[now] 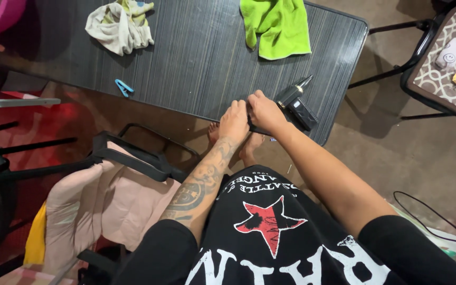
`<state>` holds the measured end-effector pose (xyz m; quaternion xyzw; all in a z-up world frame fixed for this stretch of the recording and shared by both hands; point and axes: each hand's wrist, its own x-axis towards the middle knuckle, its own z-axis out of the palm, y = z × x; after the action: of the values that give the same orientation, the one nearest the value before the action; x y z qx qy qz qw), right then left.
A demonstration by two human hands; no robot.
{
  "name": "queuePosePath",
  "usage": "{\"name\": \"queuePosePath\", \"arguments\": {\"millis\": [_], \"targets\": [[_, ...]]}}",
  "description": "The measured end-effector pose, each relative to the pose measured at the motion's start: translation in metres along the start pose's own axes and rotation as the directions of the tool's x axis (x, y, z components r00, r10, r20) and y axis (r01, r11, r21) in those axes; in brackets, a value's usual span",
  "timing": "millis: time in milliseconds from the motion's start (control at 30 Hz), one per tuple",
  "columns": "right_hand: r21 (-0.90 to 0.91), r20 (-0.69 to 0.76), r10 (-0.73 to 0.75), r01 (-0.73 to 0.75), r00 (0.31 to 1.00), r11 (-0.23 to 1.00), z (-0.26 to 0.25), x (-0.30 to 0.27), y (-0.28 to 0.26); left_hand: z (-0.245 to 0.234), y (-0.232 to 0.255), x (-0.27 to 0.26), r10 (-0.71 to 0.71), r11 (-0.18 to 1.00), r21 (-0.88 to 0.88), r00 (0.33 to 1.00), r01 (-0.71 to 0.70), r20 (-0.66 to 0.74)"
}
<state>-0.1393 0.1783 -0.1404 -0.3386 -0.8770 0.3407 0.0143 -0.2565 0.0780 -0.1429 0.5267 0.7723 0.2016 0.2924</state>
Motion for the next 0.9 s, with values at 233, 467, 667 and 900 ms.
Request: {"name": "queuePosePath", "arguments": {"millis": [233,467,667,900], "targets": [[-0.014,-0.007,-0.013,0.013,1.0,1.0,-0.007,-0.008,-0.013,0.012,-0.006,-0.004,-0.005,1.0,0.008,0.999,0.005,-0.043],[0.024,-0.058,-0.108,0.11,0.992,0.994,-0.004,-0.012,-0.007,0.007,-0.005,-0.004,0.007,1.0,0.01,0.997,-0.006,-0.074],[0.018,0.037,-0.051,0.05,0.998,0.999,-0.002,-0.003,-0.001,0.003,-0.006,0.0,0.023,1.0,0.018,0.999,-0.022,-0.023],[0.059,-0.025,0.057,-0.056,0.998,0.997,0.01,-0.009,0.007,0.028,-0.03,0.002,-0.023,0.987,-0.158,0.997,0.01,-0.08]]}}
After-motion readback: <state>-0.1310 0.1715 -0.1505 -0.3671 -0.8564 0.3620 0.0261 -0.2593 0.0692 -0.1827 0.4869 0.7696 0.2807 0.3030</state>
